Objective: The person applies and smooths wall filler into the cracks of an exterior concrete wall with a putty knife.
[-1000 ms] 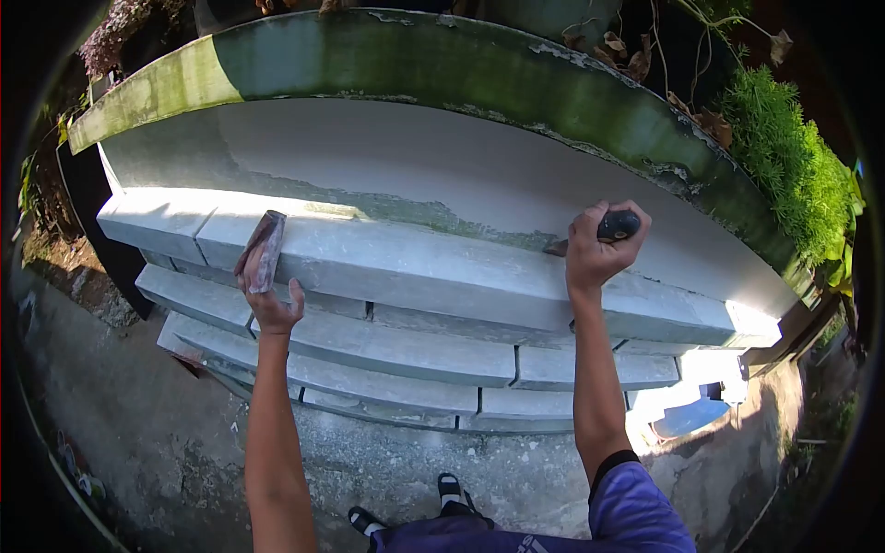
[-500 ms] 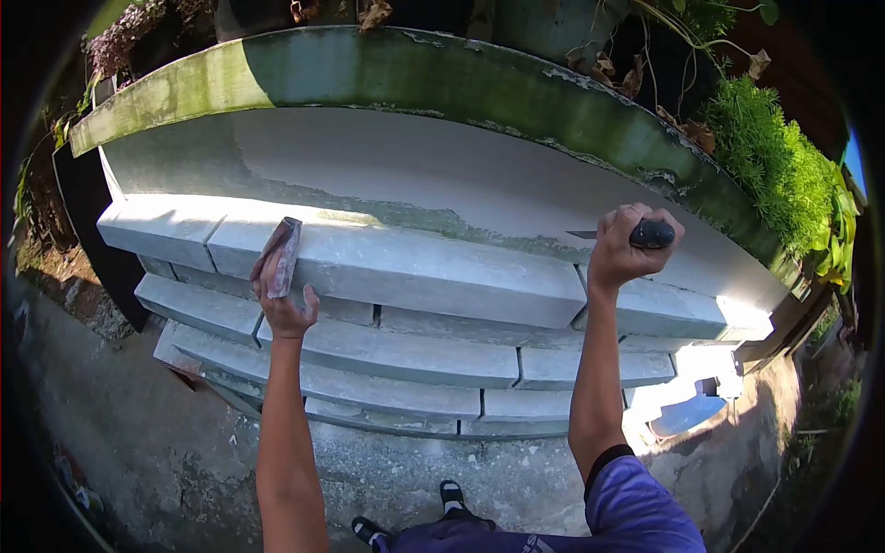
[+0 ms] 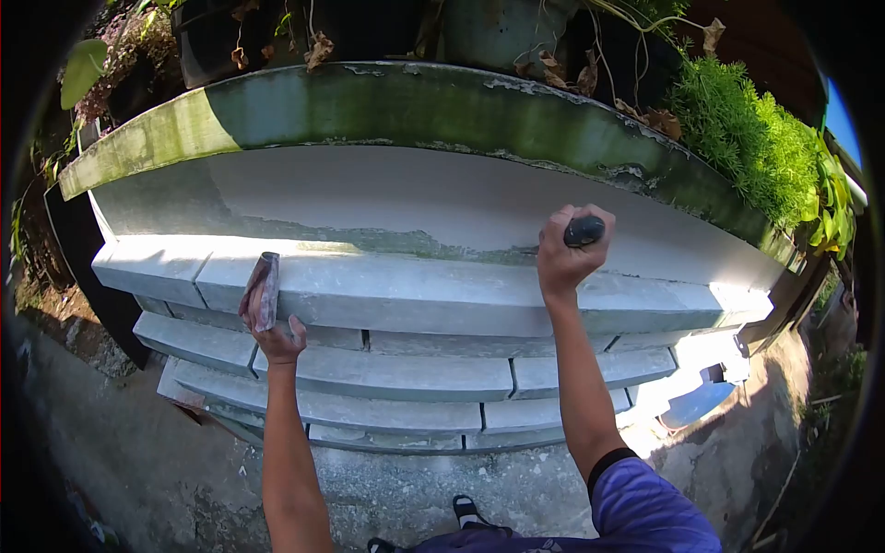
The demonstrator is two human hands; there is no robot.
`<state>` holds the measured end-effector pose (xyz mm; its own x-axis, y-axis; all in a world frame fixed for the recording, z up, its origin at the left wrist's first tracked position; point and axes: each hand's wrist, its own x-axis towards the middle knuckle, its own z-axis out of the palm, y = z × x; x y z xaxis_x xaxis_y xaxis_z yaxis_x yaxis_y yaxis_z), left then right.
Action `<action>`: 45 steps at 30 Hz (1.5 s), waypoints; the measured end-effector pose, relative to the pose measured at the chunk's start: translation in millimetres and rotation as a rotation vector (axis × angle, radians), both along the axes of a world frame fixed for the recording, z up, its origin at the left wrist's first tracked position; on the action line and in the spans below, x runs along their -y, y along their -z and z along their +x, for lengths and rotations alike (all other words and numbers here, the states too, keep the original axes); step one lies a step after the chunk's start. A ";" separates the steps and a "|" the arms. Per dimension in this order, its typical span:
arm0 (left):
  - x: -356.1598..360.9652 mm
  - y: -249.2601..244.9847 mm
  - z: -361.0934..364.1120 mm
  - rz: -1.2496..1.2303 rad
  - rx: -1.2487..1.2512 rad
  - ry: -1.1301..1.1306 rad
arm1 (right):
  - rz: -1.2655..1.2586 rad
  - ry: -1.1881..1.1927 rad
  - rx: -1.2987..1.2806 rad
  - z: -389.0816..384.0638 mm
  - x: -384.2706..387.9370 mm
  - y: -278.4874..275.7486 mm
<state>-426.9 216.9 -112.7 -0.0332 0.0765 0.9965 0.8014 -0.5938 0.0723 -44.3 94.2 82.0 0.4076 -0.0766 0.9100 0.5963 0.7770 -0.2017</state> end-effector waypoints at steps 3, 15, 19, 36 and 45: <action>0.1 -5.4 -1.2 0.001 -0.035 -0.025 | -0.080 0.150 0.040 21.9 -14.3 6.5; 7.8 -6.3 -0.8 -0.025 -0.073 -0.075 | -0.283 0.263 0.280 33.1 138.0 99.4; 5.1 -3.9 -4.6 -0.012 -0.077 -0.095 | -0.620 0.237 0.215 50.3 180.8 130.7; 221.7 3.2 195.0 -0.392 0.718 0.299 | -0.574 -0.146 0.059 121.7 251.4 200.7; 270.3 34.5 287.3 -0.552 0.433 0.611 | -0.741 -0.362 0.408 126.2 220.0 166.4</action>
